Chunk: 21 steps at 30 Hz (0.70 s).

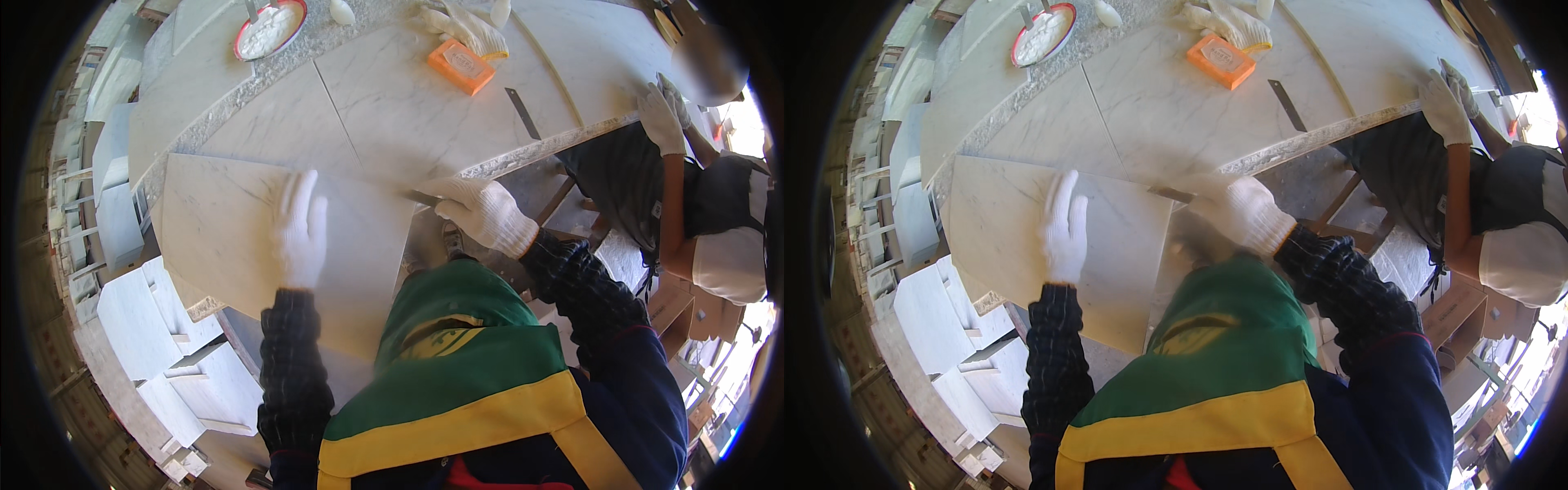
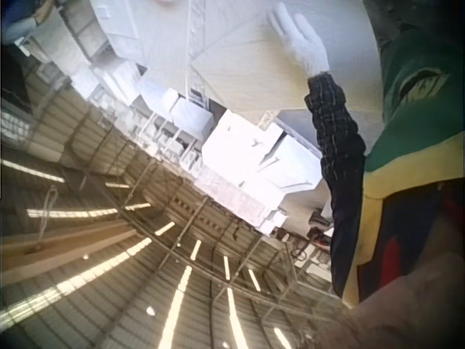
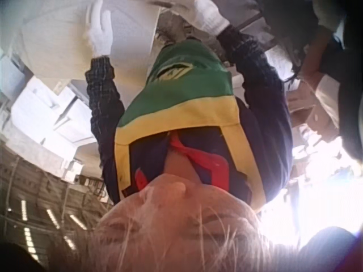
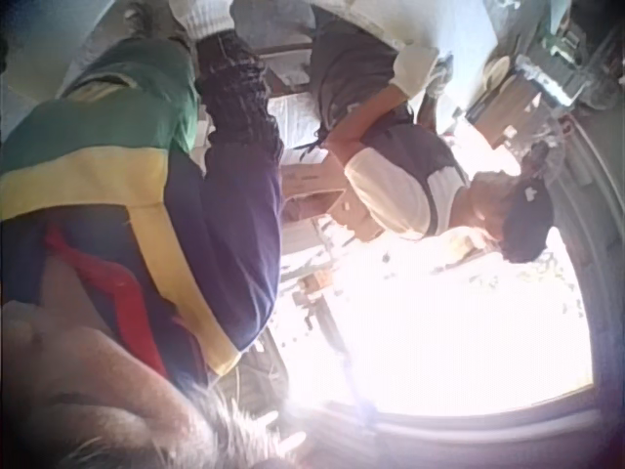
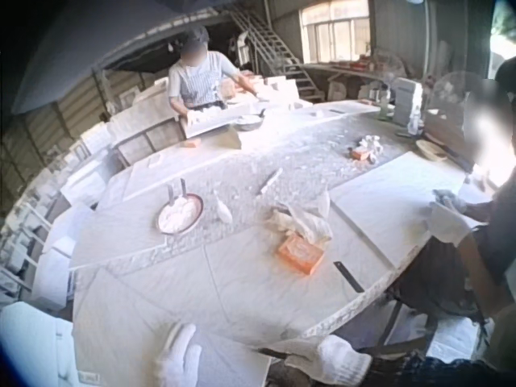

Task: The person applies white powder to a large white stone slab and rubs it with a small orange block. They repeatedly lift, flip, and reposition the slab while continuing to rub its surface. Another person works on a separate slab nearby.

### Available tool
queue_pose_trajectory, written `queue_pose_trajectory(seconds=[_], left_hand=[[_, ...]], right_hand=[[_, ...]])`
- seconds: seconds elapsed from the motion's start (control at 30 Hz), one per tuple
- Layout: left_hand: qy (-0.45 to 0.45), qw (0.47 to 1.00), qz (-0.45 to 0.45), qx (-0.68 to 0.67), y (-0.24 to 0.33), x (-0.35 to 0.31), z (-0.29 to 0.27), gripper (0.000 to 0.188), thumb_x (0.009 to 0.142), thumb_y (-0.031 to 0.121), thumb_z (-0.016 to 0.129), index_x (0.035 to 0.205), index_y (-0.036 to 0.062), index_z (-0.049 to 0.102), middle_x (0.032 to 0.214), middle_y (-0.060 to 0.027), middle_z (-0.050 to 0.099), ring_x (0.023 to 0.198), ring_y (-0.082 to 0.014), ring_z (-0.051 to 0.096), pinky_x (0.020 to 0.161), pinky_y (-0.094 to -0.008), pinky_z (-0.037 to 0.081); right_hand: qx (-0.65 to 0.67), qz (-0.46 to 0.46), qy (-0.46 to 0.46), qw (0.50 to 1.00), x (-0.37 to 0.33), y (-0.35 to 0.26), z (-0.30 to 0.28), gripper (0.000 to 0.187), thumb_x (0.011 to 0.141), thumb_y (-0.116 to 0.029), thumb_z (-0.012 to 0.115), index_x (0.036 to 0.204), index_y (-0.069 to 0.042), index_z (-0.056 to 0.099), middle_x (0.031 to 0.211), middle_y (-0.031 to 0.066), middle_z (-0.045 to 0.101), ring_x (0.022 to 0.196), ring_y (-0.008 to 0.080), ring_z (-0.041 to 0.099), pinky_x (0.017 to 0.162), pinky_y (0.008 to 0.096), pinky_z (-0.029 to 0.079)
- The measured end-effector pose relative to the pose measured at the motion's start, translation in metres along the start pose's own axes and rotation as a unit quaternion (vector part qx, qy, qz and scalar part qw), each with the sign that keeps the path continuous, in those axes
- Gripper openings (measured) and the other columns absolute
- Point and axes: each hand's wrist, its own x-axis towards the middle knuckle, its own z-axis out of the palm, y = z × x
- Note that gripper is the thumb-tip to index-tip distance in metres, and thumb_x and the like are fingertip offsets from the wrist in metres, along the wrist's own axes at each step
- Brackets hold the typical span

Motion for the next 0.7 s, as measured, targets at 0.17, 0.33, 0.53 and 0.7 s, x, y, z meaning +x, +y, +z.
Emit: queue_pose_trajectory(seconds=[0.17, 0.33, 0.53, 0.7], left_hand=[[0.036, 0.979, 0.096, 0.177, -0.033, 0.032, 0.019, 0.040, 0.105, 0.027, 0.057, 0.140, 0.0109, 0.064, 0.149, -0.0167, 0.058, 0.142, -0.0407, 0.048, 0.125, -0.0522, 0.028], [0.048, 0.980, 0.097, 0.166, -0.036, 0.031, 0.022, 0.037, 0.105, 0.027, 0.057, 0.137, 0.0100, 0.067, 0.148, -0.0145, 0.060, 0.143, -0.0400, 0.047, 0.126, -0.0527, 0.027], [0.052, 0.981, 0.097, 0.159, -0.033, 0.031, 0.019, 0.037, 0.105, 0.027, 0.057, 0.135, 0.0092, 0.068, 0.146, -0.0131, 0.062, 0.141, -0.0395, 0.048, 0.125, -0.0524, 0.028], [0.050, 0.981, 0.097, 0.163, -0.032, 0.032, 0.019, 0.036, 0.105, 0.028, 0.057, 0.134, 0.0097, 0.068, 0.146, -0.0117, 0.062, 0.141, -0.0384, 0.048, 0.125, -0.0531, 0.028]], right_hand=[[-0.128, -0.075, 0.052, 0.988, 0.006, -0.003, 0.019, 0.038, 0.090, -0.009, 0.071, 0.128, -0.008, 0.071, 0.106, 0.0159, 0.075, 0.092, 0.0345, 0.072, 0.080, 0.0413, 0.058], [-0.166, -0.072, 0.026, 0.983, 0.002, -0.020, 0.028, 0.037, 0.088, -0.009, 0.072, 0.125, -0.009, 0.072, 0.092, 0.0170, 0.072, 0.084, 0.0369, 0.070, 0.075, 0.0456, 0.056], [-0.066, -0.140, -0.083, 0.984, -0.021, -0.035, 0.021, 0.034, 0.089, -0.010, 0.070, 0.123, -0.010, 0.075, 0.091, 0.0128, 0.074, 0.084, 0.0343, 0.071, 0.076, 0.0425, 0.057], [-0.211, -0.065, 0.069, 0.973, 0.007, -0.022, -0.039, 0.043, 0.090, -0.015, 0.069, 0.133, -0.014, 0.070, 0.091, 0.0148, 0.074, 0.081, 0.0336, 0.072, 0.067, 0.0420, 0.058]])
